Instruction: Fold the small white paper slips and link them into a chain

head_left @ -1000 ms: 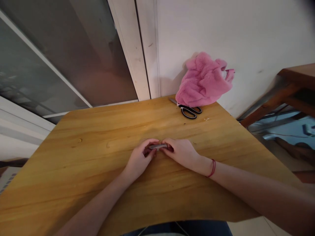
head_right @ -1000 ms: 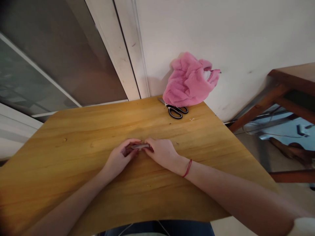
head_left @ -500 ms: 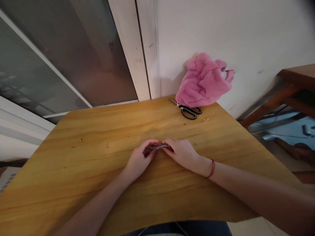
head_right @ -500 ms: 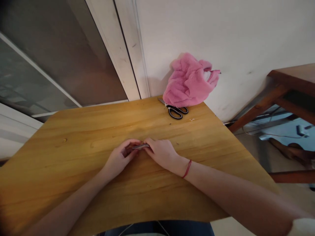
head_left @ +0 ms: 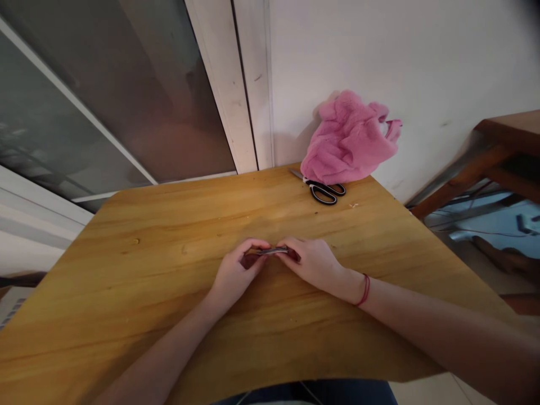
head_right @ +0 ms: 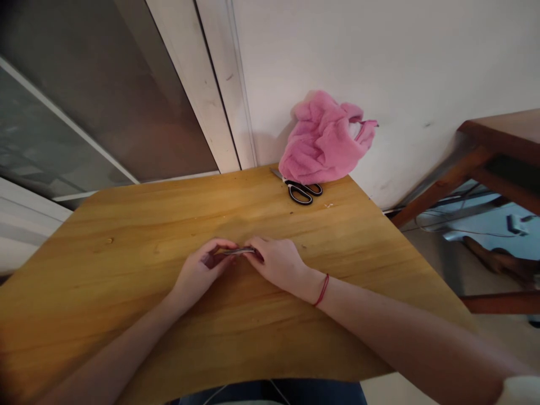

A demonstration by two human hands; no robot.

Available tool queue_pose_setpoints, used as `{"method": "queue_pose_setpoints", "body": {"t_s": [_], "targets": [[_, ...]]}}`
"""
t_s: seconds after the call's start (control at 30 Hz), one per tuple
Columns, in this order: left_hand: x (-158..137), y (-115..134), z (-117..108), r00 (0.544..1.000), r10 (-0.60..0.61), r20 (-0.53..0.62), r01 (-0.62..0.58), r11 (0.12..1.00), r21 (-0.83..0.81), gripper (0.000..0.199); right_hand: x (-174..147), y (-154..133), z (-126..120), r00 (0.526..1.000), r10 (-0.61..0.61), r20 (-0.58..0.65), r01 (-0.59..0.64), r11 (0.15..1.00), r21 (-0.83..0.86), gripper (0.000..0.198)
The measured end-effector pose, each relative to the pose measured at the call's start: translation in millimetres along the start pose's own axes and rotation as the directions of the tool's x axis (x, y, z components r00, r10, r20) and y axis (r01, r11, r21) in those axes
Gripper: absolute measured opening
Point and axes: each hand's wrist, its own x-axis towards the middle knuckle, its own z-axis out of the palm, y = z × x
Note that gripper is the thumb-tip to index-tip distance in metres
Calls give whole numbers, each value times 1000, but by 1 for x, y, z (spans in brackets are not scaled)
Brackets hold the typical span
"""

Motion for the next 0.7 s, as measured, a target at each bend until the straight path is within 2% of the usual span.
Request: {"method": "queue_pose_setpoints", "body": {"t_s": [0.13, 0.27, 0.37, 0.47, 0.53, 0.6, 0.7], "targets": [[1, -1, -1, 998, -4, 63, 2, 999, 33, 19, 2, -1, 0, 998, 60, 19, -60, 998, -6, 19], [2, -4, 0, 996, -28, 81, 22, 997, 80, 14, 3, -1, 0, 998, 25, 63, -24, 1000, -9, 14], [0, -3, -1, 999, -28, 28, 27, 998, 60, 14, 2, 2, -1, 999, 29, 41, -32, 996, 86, 13], [-1, 2, -3, 1000, -15, -11, 14, 999, -28, 21, 3, 3, -3, 999, 46, 1, -45, 964, 261, 14], [-2, 7, -4, 1000, -9, 20, 12, 991, -134, 30, 4, 3, -3, 999, 36, 11, -37, 905, 423, 14], [-3, 11, -1, 995, -17, 99, 45, 959, -280, 40, 6, 0, -3, 999, 22, 35, -39, 800, 599, 16], [-5, 14, 8, 982, -60, 177, 144, 848, -510, 43, 8, -6, 1, 995, 26, 101, -96, 614, 783, 20]]}}
